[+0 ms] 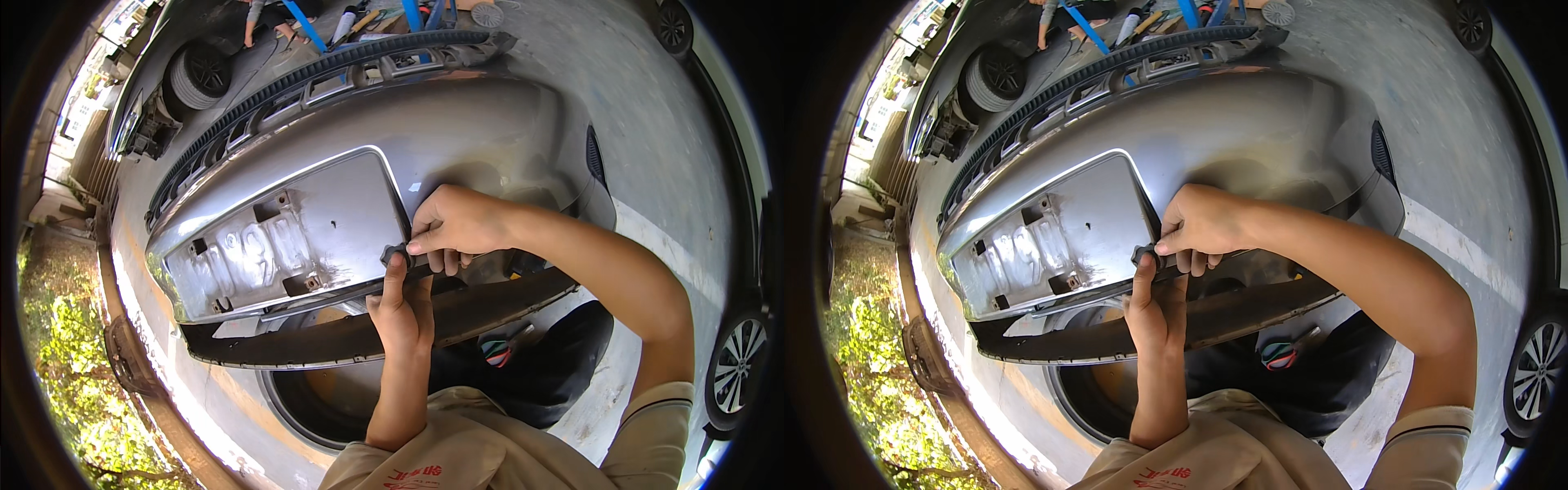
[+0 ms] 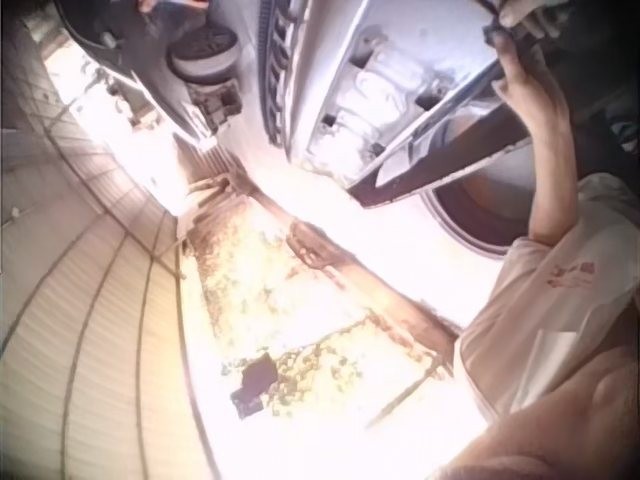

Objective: The person scrubs the inner surface of a detached silver car bumper with a small abrasive pad. The person repeatedly rubs the same area along the bumper's edge and inner panel.

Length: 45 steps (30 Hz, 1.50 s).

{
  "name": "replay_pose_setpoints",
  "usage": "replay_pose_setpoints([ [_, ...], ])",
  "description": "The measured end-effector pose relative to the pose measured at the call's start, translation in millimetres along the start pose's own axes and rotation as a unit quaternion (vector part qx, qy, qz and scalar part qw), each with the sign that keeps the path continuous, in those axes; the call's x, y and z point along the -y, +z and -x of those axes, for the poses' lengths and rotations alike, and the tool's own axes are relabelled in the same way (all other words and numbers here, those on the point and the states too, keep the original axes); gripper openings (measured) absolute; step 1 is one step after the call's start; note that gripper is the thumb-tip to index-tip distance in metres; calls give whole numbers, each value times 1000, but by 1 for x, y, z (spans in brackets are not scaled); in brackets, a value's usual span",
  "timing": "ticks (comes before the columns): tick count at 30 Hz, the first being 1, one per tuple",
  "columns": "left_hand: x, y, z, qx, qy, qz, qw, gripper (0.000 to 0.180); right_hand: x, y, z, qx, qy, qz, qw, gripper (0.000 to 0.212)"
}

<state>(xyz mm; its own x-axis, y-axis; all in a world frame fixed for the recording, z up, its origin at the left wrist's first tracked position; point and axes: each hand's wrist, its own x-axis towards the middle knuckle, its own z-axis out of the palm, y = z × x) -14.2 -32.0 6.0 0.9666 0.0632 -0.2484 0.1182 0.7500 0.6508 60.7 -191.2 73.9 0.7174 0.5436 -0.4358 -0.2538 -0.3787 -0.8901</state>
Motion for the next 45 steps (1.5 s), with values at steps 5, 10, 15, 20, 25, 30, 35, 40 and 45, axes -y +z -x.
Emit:
replay_pose_setpoints([
  [5,2,-3,0,10,-24,29,999,32,0,1,0,0,2,5,1000,26],
  [10,7,-2,2,7,-36,96,995,32,4,2,-2,1,6,16,1000,27],
  [15,13,3,3,5,8,106,994,33,2,4,-1,-10,3,25,1000,27],
  [20,18,1,2,3,34,128,991,30,4,5,-2,-16,11,45,999,26],
  [25,14,2,3,-2,41,111,993,31,2,8,-3,-18,13,33,999,26],
  [30,12,3,2,-6,24,89,996,31,6,9,2,-29,13,34,999,27],
  [35,16,6,3,-25,41,172,984,34,25,30,8,-92,47,182,978,33],
  [40,10,17,0,-113,120,117,979,49,25,48,-1,-175,26,318,931,39],
  [45,7,13,-6,-99,161,94,977,55,35,55,-2,-186,23,403,896,41],
])
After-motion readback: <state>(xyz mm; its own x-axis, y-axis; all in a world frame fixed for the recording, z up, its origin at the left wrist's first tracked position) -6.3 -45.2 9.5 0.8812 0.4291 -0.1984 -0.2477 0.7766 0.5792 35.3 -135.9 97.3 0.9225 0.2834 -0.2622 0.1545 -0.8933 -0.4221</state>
